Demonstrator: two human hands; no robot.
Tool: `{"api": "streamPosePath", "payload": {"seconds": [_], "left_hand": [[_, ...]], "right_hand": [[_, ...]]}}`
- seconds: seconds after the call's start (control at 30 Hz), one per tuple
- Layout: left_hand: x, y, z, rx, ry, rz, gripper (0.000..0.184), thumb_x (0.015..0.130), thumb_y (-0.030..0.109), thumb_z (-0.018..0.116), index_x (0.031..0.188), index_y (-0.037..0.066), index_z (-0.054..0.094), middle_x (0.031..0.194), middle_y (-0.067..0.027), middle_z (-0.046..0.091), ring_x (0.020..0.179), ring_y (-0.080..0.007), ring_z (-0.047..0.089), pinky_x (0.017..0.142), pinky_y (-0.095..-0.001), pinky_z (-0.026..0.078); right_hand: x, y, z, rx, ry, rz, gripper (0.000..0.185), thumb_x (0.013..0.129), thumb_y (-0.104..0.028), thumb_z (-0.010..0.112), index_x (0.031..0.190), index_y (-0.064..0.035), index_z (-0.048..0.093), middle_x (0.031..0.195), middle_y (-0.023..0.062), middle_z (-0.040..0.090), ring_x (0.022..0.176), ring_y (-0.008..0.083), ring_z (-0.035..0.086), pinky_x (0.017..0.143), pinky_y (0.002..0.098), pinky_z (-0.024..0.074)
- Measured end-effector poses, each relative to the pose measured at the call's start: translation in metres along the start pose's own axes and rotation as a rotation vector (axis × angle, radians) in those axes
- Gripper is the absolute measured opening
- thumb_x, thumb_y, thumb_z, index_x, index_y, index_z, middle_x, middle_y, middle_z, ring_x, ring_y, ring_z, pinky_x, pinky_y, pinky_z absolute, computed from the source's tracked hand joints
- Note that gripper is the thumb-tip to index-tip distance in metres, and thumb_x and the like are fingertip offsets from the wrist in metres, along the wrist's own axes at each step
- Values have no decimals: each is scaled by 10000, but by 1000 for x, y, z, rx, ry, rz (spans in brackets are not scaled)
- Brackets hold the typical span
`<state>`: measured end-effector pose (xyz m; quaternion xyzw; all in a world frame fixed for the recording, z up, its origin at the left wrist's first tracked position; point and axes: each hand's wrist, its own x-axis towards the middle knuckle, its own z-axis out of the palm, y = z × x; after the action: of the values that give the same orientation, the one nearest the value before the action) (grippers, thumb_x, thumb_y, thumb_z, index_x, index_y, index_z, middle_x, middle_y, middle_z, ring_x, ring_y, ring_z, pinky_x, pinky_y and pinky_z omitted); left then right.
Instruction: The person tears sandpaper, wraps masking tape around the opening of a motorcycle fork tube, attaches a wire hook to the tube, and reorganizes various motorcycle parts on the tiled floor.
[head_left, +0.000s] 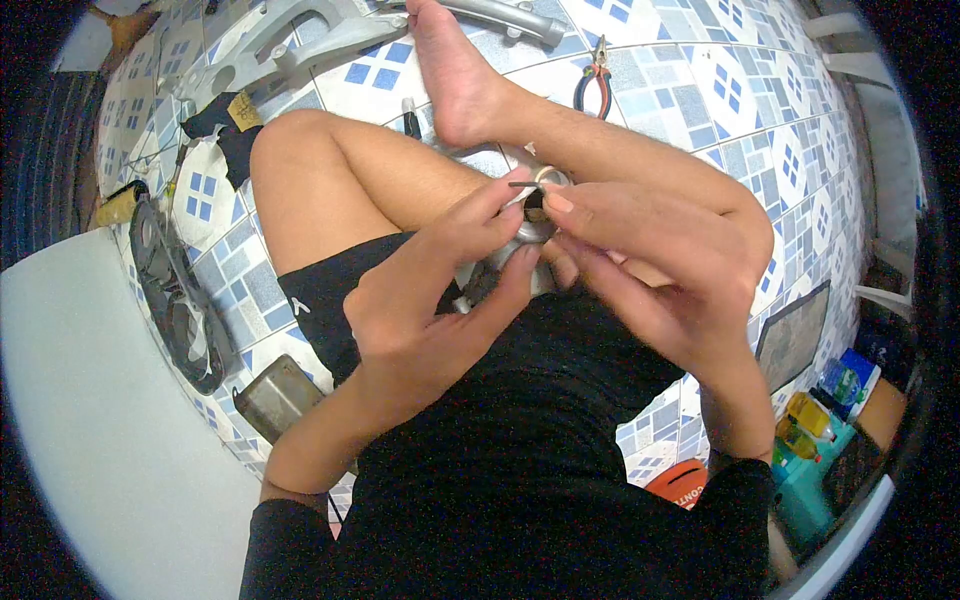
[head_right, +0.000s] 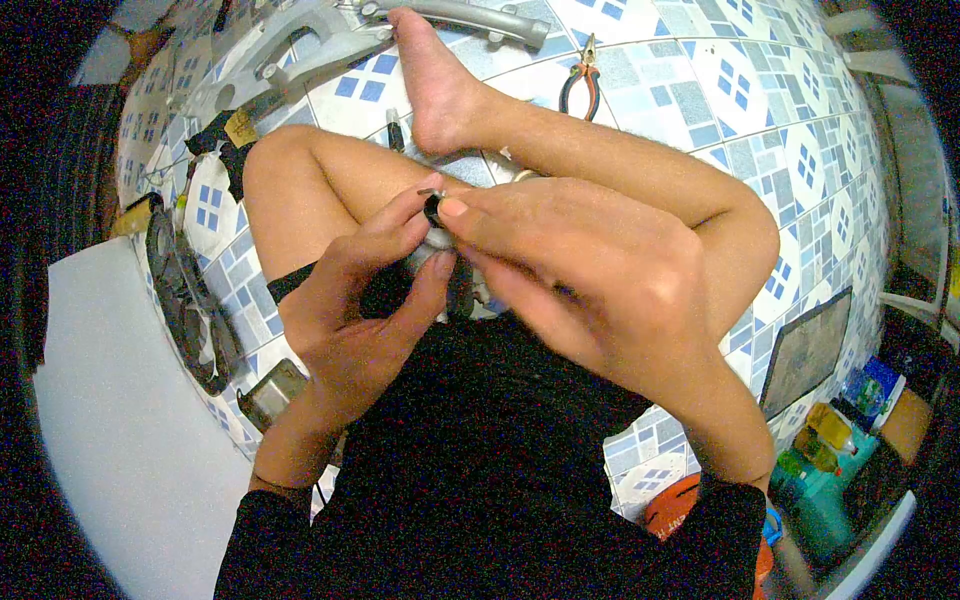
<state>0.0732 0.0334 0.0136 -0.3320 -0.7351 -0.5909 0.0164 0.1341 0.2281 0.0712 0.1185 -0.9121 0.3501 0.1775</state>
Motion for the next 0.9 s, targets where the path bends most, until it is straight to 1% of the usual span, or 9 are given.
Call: {"api": "streamPosePath", "payload": {"seconds": [0.07,0.2,0.27,0.4,0.47,0.57,0.63,0.73,0.9], "left_hand": [[1,3,-1,15,1,14,339,795,-43,829,1113,-31,713,1192,-201,740,981,-234,771,820,-301,613],[4,9,-5,57,-15,24,312,789,-43,833,1082,-31,725,1184,-203,742,958,-231,774,808,-299,614],[4,9,-5,88,-31,30,306,788,-42,835,1075,-31,728,1181,-204,743,950,-228,774,805,-297,614],[0,9,-3,37,-38,21,314,772,-31,850,1063,-26,734,1176,-201,745,946,-225,776,804,-294,616],[-2,10,-1,10,-38,-20,320,764,-28,856,1060,-21,735,1171,-198,747,951,-224,776,808,-294,617],[-7,9,2,-119,-55,-68,383,775,-17,863,1116,-23,689,1177,-184,748,983,-210,769,828,-297,622],[-9,10,5,-304,-8,-185,464,803,-13,853,1194,-28,605,1214,-175,735,1039,-199,747,855,-302,623],[-7,7,8,-319,-5,-136,507,826,-10,841,1233,-33,540,1249,-171,717,1086,-195,724,876,-306,620],[-9,12,7,-305,-32,-169,505,818,-14,842,1230,-23,550,1246,-157,716,1092,-193,724,887,-301,615]], "right_hand": [[-3,3,4,170,78,191,239,783,49,816,1019,26,783,989,123,789,900,185,764,768,266,594],[-1,5,12,294,185,243,240,788,31,836,1019,41,775,973,104,787,883,160,750,748,252,585],[0,9,7,294,84,207,264,773,16,852,1024,41,774,955,112,780,829,173,747,713,268,583],[11,17,4,331,10,224,253,771,14,853,1012,30,777,954,106,775,834,184,736,730,283,576],[9,36,2,488,-107,112,250,759,-2,865,995,13,783,946,101,770,871,192,724,768,304,567],[15,45,-6,498,-248,102,238,752,-14,875,970,1,783,933,86,764,907,201,715,795,321,559],[17,46,-9,504,-279,144,227,755,-34,877,960,-5,784,924,85,761,885,204,713,780,327,556],[23,43,-14,470,-322,157,202,765,-73,878,935,-20,784,908,84,757,843,198,706,751,321,546],[29,36,-21,329,-346,51,183,767,-124,882,894,-41,778,845,68,737,776,152,679,683,276,518]]}}
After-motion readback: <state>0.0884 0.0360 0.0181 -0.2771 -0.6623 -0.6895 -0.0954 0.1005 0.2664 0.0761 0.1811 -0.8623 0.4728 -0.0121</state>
